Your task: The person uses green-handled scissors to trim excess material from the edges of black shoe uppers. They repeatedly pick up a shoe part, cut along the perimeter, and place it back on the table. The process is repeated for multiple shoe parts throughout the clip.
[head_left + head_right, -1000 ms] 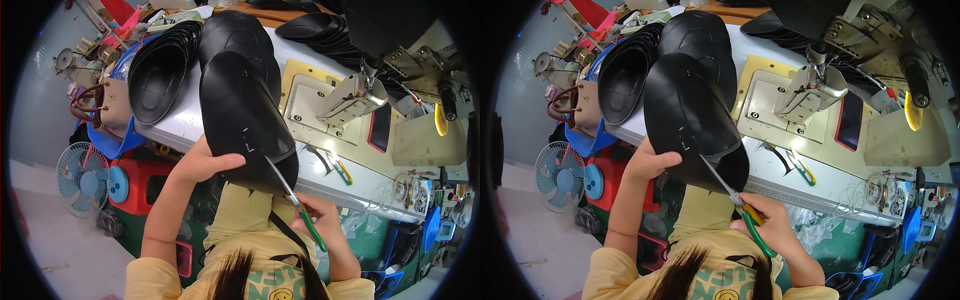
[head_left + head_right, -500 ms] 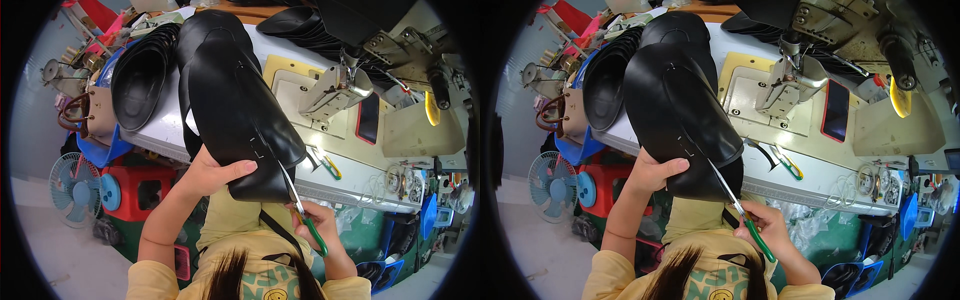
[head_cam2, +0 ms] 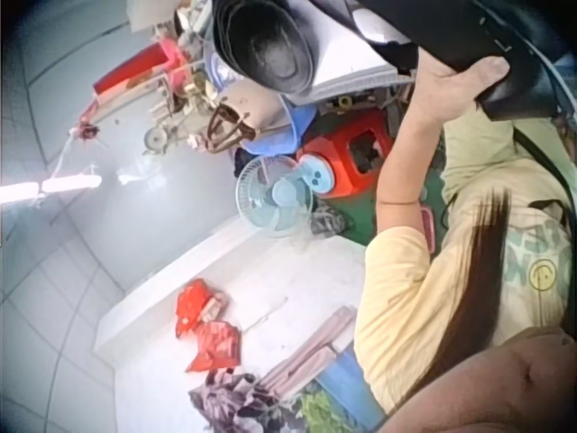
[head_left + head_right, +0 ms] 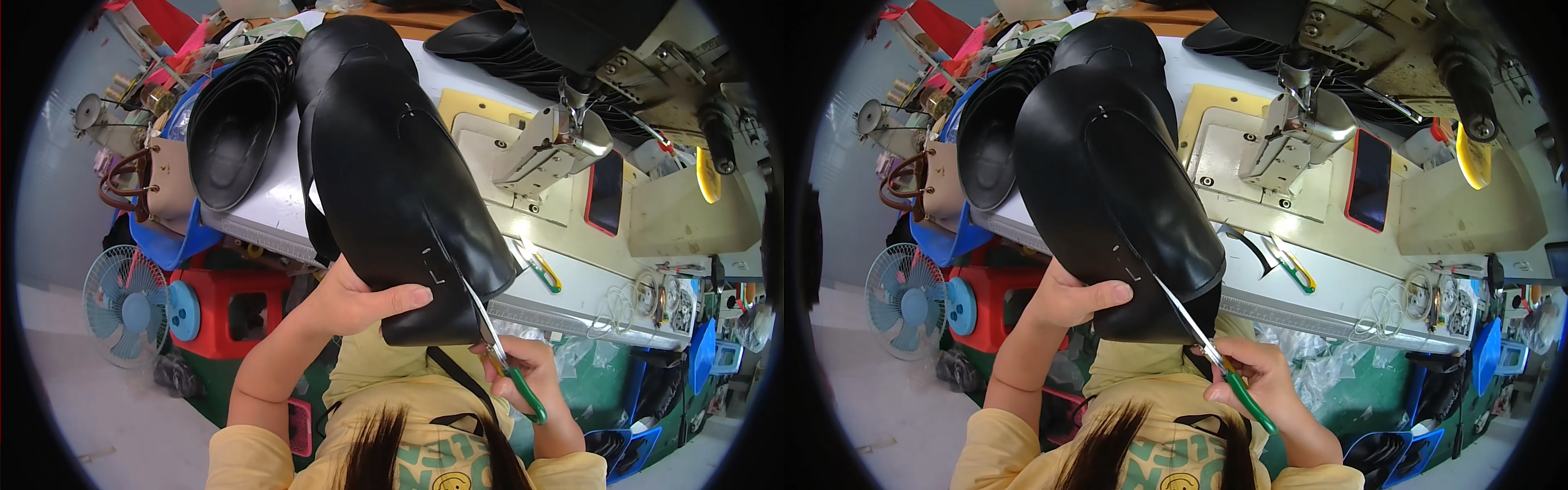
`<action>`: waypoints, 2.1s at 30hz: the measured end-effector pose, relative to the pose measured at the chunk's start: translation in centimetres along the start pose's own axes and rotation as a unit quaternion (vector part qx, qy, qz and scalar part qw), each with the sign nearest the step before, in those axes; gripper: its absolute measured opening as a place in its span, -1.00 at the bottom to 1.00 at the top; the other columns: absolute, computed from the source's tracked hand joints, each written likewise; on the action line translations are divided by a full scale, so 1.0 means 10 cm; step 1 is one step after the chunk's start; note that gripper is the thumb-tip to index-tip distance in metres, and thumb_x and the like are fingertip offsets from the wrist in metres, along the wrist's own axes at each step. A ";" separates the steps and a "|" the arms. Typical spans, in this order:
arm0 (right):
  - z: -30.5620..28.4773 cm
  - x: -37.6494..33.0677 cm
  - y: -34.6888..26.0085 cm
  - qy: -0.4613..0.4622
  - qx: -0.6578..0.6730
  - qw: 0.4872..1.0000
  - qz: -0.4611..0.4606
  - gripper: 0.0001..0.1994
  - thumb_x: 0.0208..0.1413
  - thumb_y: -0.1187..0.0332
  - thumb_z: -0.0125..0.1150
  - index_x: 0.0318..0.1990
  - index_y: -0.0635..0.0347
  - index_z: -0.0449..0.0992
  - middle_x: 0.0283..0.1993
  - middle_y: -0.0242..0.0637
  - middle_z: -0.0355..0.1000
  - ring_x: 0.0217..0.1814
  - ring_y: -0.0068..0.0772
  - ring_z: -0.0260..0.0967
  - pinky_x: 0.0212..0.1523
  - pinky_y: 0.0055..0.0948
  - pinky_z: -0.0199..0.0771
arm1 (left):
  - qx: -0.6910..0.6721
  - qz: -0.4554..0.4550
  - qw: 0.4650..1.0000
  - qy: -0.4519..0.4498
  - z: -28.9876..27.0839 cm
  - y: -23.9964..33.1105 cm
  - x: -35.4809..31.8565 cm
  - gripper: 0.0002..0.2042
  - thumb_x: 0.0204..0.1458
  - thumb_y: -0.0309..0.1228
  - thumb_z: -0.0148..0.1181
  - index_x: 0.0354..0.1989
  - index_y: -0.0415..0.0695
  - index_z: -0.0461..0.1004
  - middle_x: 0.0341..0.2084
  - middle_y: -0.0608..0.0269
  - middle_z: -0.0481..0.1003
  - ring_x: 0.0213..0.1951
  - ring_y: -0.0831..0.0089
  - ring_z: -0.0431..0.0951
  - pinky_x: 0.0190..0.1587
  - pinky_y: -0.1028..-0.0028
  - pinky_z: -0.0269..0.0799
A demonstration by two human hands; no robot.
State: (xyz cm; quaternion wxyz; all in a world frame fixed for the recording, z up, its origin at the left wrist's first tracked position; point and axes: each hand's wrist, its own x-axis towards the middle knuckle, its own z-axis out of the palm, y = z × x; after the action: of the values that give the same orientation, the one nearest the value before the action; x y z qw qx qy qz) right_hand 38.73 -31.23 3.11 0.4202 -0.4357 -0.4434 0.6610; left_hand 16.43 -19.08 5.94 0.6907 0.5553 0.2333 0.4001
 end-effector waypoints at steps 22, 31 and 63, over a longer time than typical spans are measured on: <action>0.02 -0.06 -0.04 0.053 -0.176 0.978 -0.095 -0.38 -0.37 -0.03 0.42 -0.22 0.32 0.48 -0.60 -0.45 0.24 -0.59 -0.66 0.15 -0.55 -0.67 0.10 | 0.071 0.060 0.996 -0.003 0.12 -0.07 -0.20 -0.64 -0.11 -0.56 0.23 -0.09 -0.25 0.36 -0.20 0.26 0.42 -0.18 0.55 0.40 -0.11 0.55 0.31; -0.21 -0.16 -0.34 0.003 -0.529 0.820 -0.221 -0.58 -0.33 0.14 0.40 -0.30 0.16 0.45 -0.59 -0.34 0.26 -0.61 -0.31 0.30 -0.63 -0.41 0.28 | 0.467 0.370 0.802 0.046 0.13 1.02 -0.27 -0.80 0.01 -0.37 -0.01 -0.24 -0.19 0.28 -0.38 0.14 0.33 -0.31 0.38 0.34 -0.30 0.49 0.25; -0.22 -0.12 -0.15 0.033 -0.205 0.964 -0.165 -0.37 -0.30 0.05 0.40 -0.05 0.23 0.43 -0.52 -0.36 0.22 -0.52 -0.51 0.13 -0.51 -0.56 0.11 | 0.139 0.006 0.982 -0.125 0.41 0.18 0.23 -0.87 -0.14 -0.65 0.19 -0.47 -0.28 0.35 -0.51 0.32 0.35 -0.41 0.59 0.31 -0.32 0.58 0.22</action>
State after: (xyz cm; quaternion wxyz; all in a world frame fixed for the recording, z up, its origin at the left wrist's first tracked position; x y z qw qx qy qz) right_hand 41.40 -31.49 4.30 0.4398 -0.4547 -0.6212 0.4625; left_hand 20.38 -19.53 9.07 0.6280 0.6933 0.1951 0.2947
